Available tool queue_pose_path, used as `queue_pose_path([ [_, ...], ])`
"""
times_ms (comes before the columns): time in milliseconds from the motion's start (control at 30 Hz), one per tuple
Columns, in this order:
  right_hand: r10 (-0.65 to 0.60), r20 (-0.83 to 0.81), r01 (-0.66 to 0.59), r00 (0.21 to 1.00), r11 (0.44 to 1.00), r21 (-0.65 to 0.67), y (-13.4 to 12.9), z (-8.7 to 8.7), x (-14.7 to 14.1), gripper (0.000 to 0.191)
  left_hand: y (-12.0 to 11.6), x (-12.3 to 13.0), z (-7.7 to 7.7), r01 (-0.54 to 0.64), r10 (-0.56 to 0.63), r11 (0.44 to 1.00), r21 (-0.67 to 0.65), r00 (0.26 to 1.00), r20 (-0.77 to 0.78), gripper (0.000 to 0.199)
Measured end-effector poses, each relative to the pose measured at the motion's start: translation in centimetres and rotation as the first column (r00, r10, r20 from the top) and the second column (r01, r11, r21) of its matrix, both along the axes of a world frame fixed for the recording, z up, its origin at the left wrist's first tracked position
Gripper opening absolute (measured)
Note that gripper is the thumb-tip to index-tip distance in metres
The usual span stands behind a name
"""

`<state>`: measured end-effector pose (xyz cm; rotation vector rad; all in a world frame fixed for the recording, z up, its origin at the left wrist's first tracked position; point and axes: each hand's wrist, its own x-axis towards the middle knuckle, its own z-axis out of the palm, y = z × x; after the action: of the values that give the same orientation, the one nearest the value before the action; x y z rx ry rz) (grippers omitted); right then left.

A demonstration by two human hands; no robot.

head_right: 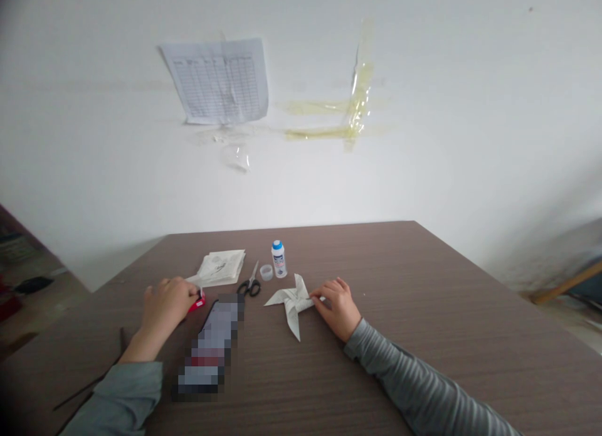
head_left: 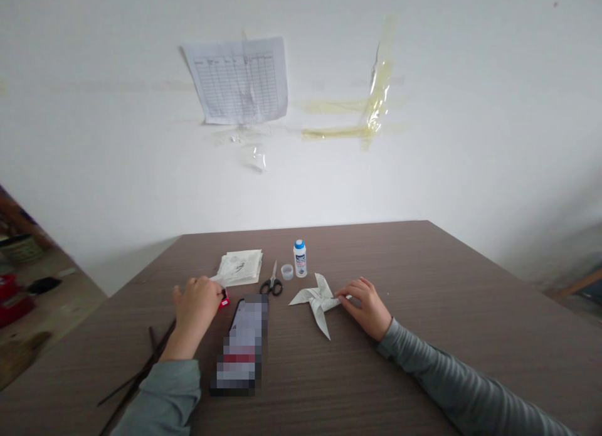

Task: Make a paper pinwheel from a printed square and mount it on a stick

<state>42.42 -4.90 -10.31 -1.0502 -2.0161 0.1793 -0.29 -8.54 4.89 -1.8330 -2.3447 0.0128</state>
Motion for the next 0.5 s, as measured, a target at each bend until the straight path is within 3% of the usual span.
queue_pose_path([
  [500, -0.006, -0.006, 0.006, 1.000, 1.000, -0.001, -0.05, 0.17, -0.03, 0.020, -0.04, 0.30, 0.15, -0.005, 0.004, 1.000, -0.026, 1.000, -0.030, 0.051],
])
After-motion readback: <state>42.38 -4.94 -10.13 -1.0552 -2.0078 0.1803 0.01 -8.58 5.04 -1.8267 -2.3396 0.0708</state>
